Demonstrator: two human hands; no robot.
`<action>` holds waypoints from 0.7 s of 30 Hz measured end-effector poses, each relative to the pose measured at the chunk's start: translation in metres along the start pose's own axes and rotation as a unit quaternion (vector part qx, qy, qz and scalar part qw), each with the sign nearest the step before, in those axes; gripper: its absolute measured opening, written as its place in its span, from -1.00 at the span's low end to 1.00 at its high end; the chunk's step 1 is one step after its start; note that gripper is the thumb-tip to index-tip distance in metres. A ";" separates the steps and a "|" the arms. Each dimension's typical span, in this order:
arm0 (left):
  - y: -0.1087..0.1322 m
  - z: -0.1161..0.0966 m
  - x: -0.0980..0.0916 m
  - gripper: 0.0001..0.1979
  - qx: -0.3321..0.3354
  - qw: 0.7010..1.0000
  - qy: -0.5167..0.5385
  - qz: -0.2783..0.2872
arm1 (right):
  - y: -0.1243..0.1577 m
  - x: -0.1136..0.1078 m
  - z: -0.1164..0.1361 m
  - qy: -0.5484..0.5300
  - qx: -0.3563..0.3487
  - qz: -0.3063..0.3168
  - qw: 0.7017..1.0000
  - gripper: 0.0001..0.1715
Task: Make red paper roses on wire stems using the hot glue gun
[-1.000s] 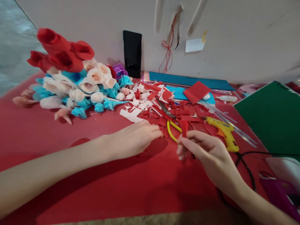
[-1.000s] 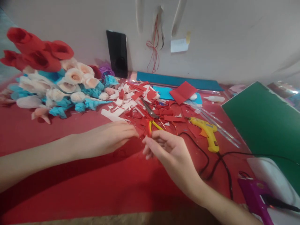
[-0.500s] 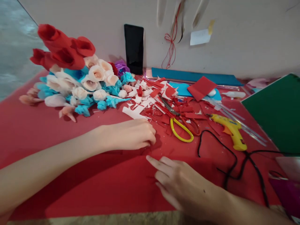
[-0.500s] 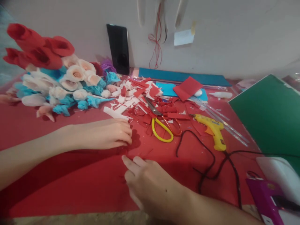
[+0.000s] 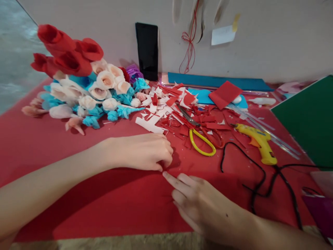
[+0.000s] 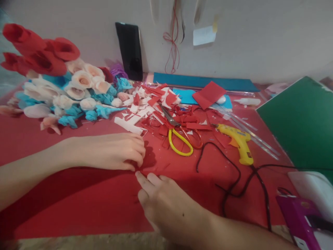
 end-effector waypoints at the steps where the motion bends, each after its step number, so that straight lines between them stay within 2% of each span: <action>1: 0.000 0.000 0.000 -0.87 -0.002 1.000 0.003 0.001 | 0.000 0.000 0.000 0.003 0.001 0.001 1.000 -0.76; 16: -0.001 -0.002 0.002 -0.86 0.006 1.000 -0.001 0.009 | 0.002 0.003 0.001 0.031 -0.019 -0.018 0.999 -0.77; 21: -0.001 -0.006 0.000 -0.81 0.025 1.000 -0.014 0.004 | 0.002 0.003 0.001 0.034 -0.020 -0.018 0.999 -0.77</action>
Point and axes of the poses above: each hand's wrist, its own y-axis away from the middle knuckle, its own x-axis out of the palm, z = x × y, the point moved 6 cm from there along -y, towards the middle knuckle, and after that the axes turned 10 degrees about -z, right-handed, at the moved point
